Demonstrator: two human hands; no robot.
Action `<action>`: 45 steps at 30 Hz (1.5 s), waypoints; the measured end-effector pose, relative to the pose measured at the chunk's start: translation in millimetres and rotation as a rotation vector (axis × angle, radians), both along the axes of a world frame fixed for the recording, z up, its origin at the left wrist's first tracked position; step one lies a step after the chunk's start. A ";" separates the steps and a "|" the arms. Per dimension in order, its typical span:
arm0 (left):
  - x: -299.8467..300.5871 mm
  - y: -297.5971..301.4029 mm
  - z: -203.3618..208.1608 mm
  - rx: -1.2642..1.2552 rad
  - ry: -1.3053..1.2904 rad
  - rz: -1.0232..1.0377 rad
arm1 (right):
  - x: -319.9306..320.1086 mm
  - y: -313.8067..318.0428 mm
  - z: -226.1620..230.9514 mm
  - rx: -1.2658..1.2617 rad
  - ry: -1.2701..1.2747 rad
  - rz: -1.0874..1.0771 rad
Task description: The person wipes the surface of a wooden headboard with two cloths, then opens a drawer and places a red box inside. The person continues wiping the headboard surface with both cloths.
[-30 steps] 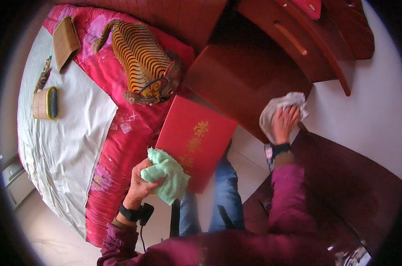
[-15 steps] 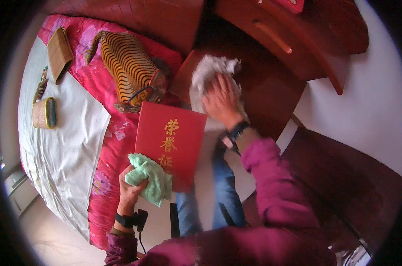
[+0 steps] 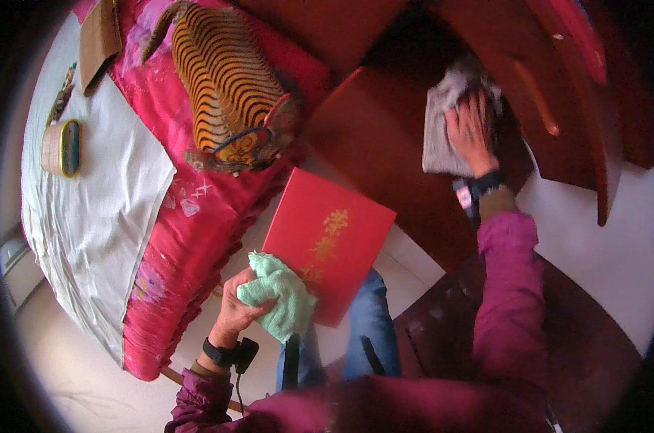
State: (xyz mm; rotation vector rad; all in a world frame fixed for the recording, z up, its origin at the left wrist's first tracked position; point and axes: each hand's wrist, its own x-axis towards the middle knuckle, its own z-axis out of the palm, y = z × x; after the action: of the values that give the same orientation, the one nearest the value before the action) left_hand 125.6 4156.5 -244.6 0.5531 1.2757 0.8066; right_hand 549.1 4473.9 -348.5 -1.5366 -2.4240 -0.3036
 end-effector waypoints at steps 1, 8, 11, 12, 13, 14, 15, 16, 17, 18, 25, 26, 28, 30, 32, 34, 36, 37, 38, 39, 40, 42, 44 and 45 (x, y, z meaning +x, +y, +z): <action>-2.8 -2.9 -2.6 -0.010 -0.014 0.022 | -16.2 25.2 -2.2 -0.010 -0.018 0.016; -38.9 -21.0 -6.5 0.000 -0.003 0.043 | -101.5 67.4 8.4 0.180 -0.127 0.054; -55.3 -29.0 -2.1 0.063 -0.084 0.074 | -134.0 25.1 19.5 0.048 -0.163 -0.042; -57.7 -33.6 1.9 0.052 -0.038 0.058 | -146.0 8.9 21.5 -0.042 -0.178 -0.082; -59.8 -38.1 6.7 0.047 0.006 0.062 | -158.7 -6.9 22.5 -0.034 -0.127 -0.065; -61.2 -42.0 11.4 0.043 0.051 0.065 | -172.3 -20.8 22.6 -0.014 -0.087 -0.038; -61.1 -47.0 17.7 0.035 0.076 0.056 | -187.8 -32.3 21.5 -0.088 -0.031 -0.085; -62.3 -48.1 21.7 0.037 0.071 0.078 | -197.3 -41.2 22.4 -0.074 -0.049 -0.127; -63.3 -49.5 26.9 0.013 0.092 0.104 | -204.9 -52.6 23.9 -0.070 -0.018 -0.137; -63.6 -49.5 30.8 -0.009 0.112 0.108 | -211.0 -65.3 25.6 -0.067 -0.010 -0.114; -52.9 -20.6 59.6 0.049 0.112 -0.003 | -175.7 -136.1 42.1 -0.175 0.197 0.130; -47.5 -12.9 64.9 0.057 0.141 -0.016 | -160.3 -137.3 42.7 -0.159 0.194 0.096; -34.1 4.7 76.0 0.083 0.177 -0.077 | -123.3 -136.3 43.3 -0.103 0.200 0.031; -17.6 23.3 86.7 0.066 0.170 -0.106 | -75.0 -121.2 44.4 -0.102 0.130 -0.147; 0.5 43.2 94.2 0.083 0.193 -0.169 | -21.0 -98.7 46.1 -0.198 0.063 -0.427; 18.5 62.8 99.3 0.068 0.222 -0.221 | 36.6 -91.9 50.8 -0.078 0.088 -0.506; 35.6 84.8 101.3 0.103 0.266 -0.297 | 87.2 -89.1 55.0 -0.200 -0.023 -0.587; 44.2 95.8 101.7 0.092 0.281 -0.314 | 105.8 -90.7 55.6 -0.148 0.025 -0.627; 52.5 106.2 102.9 0.067 0.310 -0.358 | 119.1 -91.0 55.4 -0.059 0.046 -0.680; 61.0 116.4 104.2 0.105 0.364 -0.384 | 128.4 -93.8 54.9 -0.063 0.062 -0.685; 68.3 126.3 107.7 0.134 0.425 -0.410 | 133.5 -100.7 55.2 -0.022 0.067 -0.692; 85.5 148.5 112.0 0.148 0.399 -0.466 | 132.3 -116.8 56.9 0.071 0.065 -0.674; 106.8 169.8 113.8 0.154 0.379 -0.482 | 124.6 -140.6 65.4 -0.026 0.165 -0.708; 117.4 181.9 114.6 0.144 0.313 -0.539 | 118.6 -158.0 73.2 -0.181 0.188 -0.768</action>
State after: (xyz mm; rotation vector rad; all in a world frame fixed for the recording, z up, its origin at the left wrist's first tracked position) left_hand 242.9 4338.4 -130.0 1.1167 1.2678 0.3671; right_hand 667.7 4315.9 -275.3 -2.4045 -1.6651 -0.0649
